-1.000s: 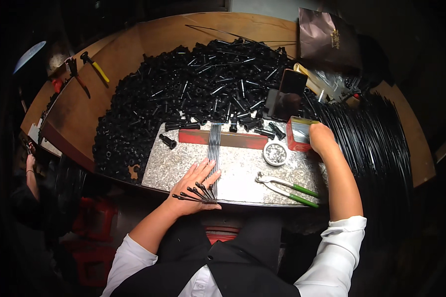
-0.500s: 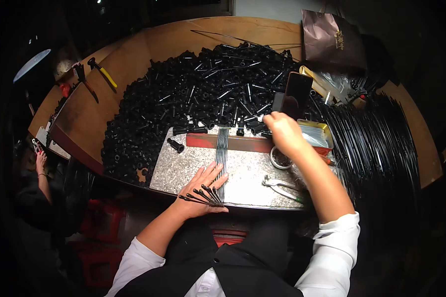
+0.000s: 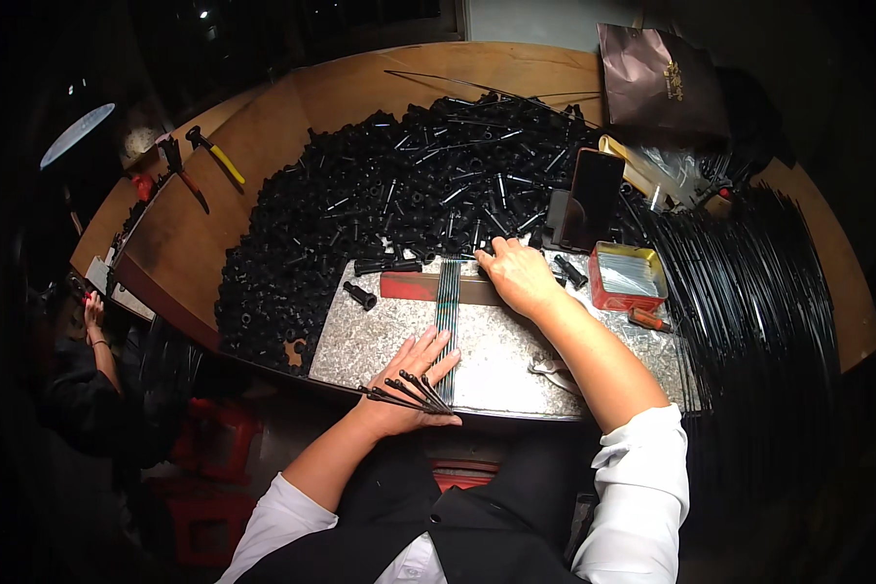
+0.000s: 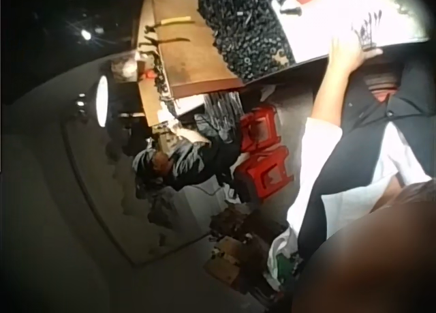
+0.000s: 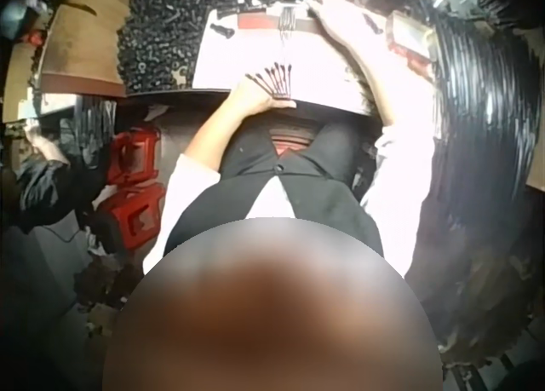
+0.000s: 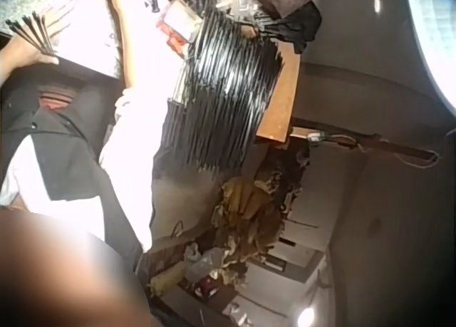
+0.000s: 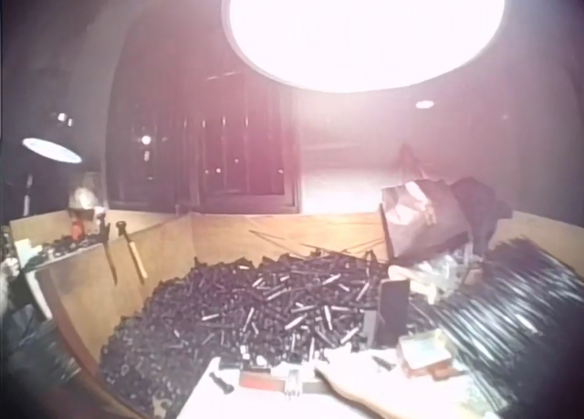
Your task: Assembling electrical connectors by inserting wires into housings and using hand tools to secure components.
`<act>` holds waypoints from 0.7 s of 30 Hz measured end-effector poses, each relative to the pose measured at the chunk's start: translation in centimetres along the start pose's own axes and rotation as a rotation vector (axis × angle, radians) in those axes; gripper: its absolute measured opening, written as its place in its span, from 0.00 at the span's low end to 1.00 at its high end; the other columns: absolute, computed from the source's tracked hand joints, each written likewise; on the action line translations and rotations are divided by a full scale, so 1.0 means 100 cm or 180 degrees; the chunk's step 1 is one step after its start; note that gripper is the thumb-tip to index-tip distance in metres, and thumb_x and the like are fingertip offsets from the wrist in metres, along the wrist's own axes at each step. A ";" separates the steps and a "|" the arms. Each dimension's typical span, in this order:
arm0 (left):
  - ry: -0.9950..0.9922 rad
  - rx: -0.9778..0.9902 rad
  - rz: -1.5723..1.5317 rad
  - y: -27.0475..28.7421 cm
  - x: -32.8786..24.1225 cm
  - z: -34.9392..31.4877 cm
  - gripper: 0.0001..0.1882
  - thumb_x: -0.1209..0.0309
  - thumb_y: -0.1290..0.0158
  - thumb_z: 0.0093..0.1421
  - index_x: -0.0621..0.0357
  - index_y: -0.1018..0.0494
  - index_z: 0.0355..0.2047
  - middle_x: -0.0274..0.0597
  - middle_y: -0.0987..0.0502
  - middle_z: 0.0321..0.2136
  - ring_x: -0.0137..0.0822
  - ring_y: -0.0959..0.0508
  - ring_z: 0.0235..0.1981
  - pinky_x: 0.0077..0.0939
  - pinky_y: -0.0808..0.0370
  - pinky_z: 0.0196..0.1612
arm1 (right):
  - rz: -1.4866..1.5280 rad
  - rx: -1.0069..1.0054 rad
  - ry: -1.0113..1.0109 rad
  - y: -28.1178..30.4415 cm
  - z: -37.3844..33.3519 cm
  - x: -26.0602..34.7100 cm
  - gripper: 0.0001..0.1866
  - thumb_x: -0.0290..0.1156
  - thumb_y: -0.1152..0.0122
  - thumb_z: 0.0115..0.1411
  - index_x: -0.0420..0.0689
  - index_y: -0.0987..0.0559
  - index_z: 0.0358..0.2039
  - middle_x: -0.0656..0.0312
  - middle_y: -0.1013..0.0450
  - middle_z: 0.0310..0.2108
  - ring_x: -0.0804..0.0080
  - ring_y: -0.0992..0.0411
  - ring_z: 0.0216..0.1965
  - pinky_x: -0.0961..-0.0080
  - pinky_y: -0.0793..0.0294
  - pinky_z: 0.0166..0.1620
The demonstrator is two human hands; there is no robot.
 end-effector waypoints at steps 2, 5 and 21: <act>0.0003 -0.0002 -0.0002 0.000 0.000 0.000 0.47 0.45 0.37 0.44 0.56 0.39 0.60 0.55 0.42 0.62 0.53 0.47 0.65 0.49 0.48 0.65 | 0.0002 -0.0034 -0.0023 0.000 0.000 0.000 0.16 0.28 0.50 0.55 0.45 0.23 0.44 0.57 0.30 0.32 0.63 0.28 0.36 0.70 0.24 0.36; -0.0007 -0.0019 -0.0015 0.000 0.000 -0.001 0.47 0.46 0.37 0.43 0.56 0.38 0.59 0.55 0.42 0.61 0.53 0.47 0.65 0.50 0.47 0.64 | 0.0047 0.0021 -0.0042 -0.004 0.000 -0.001 0.19 0.28 0.51 0.55 0.46 0.24 0.47 0.57 0.32 0.31 0.62 0.29 0.35 0.67 0.27 0.36; 0.0020 0.0030 -0.0006 0.000 -0.001 0.000 0.47 0.48 0.35 0.42 0.56 0.38 0.59 0.55 0.43 0.62 0.54 0.46 0.65 0.49 0.47 0.64 | 0.0211 -0.0298 0.0012 -0.007 0.003 -0.002 0.17 0.28 0.50 0.55 0.45 0.21 0.44 0.58 0.34 0.32 0.62 0.32 0.38 0.66 0.30 0.42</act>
Point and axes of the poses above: each hand's wrist, its own z-axis towards the middle knuckle, its own y-axis out of the back of the hand, x = y × z, the point moved 3 cm from there along z, towards the middle knuckle
